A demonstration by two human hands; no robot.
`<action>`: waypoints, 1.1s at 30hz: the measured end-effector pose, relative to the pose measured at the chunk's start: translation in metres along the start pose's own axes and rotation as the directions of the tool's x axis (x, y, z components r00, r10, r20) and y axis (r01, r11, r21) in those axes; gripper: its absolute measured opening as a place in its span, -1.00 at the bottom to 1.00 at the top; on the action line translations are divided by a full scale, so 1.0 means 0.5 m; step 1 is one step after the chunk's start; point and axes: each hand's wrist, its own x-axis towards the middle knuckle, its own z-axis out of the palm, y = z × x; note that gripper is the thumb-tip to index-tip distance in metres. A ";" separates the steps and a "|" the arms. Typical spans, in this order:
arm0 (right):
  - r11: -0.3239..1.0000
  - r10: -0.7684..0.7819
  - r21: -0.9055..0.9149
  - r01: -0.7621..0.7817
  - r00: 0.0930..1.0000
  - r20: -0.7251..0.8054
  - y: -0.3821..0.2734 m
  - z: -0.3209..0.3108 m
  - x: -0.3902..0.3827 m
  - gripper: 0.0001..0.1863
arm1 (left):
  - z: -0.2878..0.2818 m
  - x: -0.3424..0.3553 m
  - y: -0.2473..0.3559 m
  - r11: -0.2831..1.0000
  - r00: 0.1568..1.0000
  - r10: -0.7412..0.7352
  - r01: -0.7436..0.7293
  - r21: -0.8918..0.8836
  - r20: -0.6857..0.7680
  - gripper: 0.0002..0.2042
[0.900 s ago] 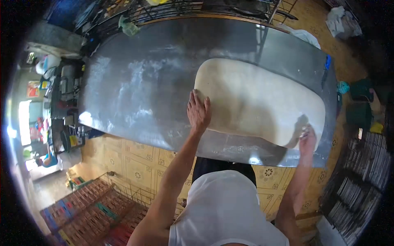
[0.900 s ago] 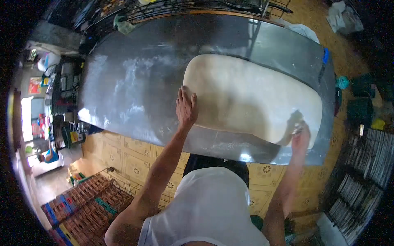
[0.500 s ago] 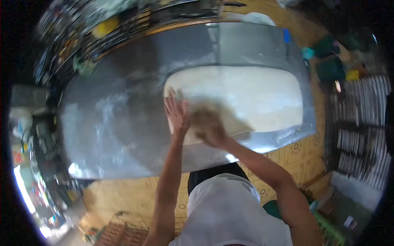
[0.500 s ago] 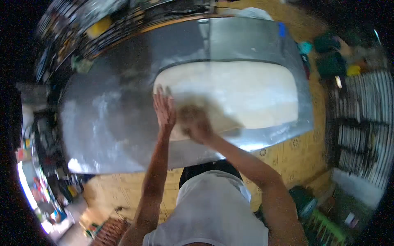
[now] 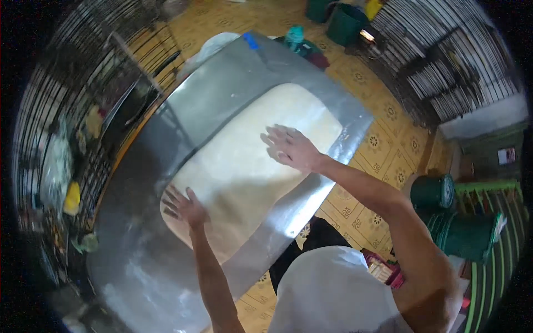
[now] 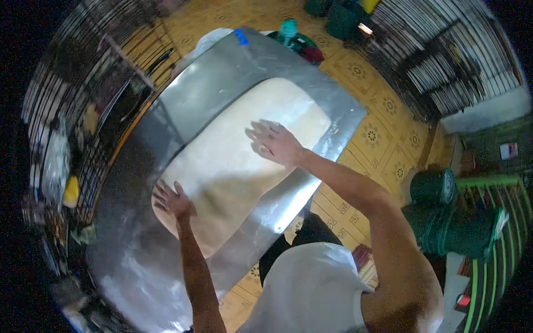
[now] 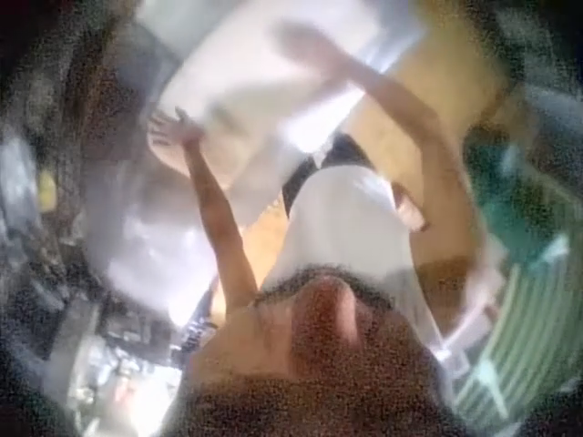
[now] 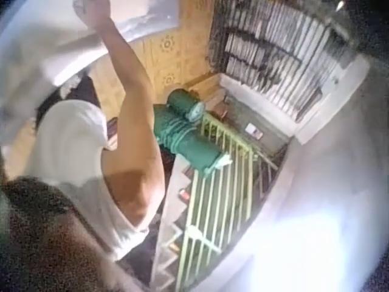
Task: Kneading a large portion of dough on a stainless steel production table.
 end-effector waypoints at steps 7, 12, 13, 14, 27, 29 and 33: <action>0.975 0.220 0.008 -0.221 0.964 -0.150 0.153 0.041 0.055 -0.22 | -0.020 -0.120 0.316 0.940 0.941 0.334 -0.327 -0.097 0.061 -0.17; 0.964 0.218 0.179 -0.196 0.969 -0.113 0.141 0.034 0.077 -0.19 | 0.015 -0.087 0.296 0.968 0.950 0.238 -0.249 0.028 0.205 -0.20; 0.964 0.206 0.196 -0.180 0.971 -0.120 0.124 0.016 0.100 -0.19 | 0.029 -0.068 0.276 0.973 0.949 0.171 -0.205 0.105 0.265 -0.21; 0.963 0.149 0.239 -0.123 0.984 -0.097 0.110 -0.002 0.123 -0.18 | 0.031 -0.039 0.265 0.963 0.924 0.252 -0.210 -0.168 0.288 -0.23; 0.993 -0.105 0.043 0.106 0.994 -0.028 0.193 0.041 0.297 -0.40 | 0.081 0.098 0.731 0.738 0.930 0.289 -0.369 -0.565 -0.229 -0.31; 0.970 -0.073 0.224 0.089 0.994 -0.080 0.198 0.097 0.310 -0.43 | 0.094 0.112 0.737 0.760 0.921 0.309 -0.389 -0.521 -0.237 -0.31; 0.975 -0.020 0.208 0.073 0.969 -0.247 0.229 0.217 0.316 -0.46 | 0.102 0.127 0.747 0.799 0.937 0.335 -0.339 -0.496 -0.102 -0.38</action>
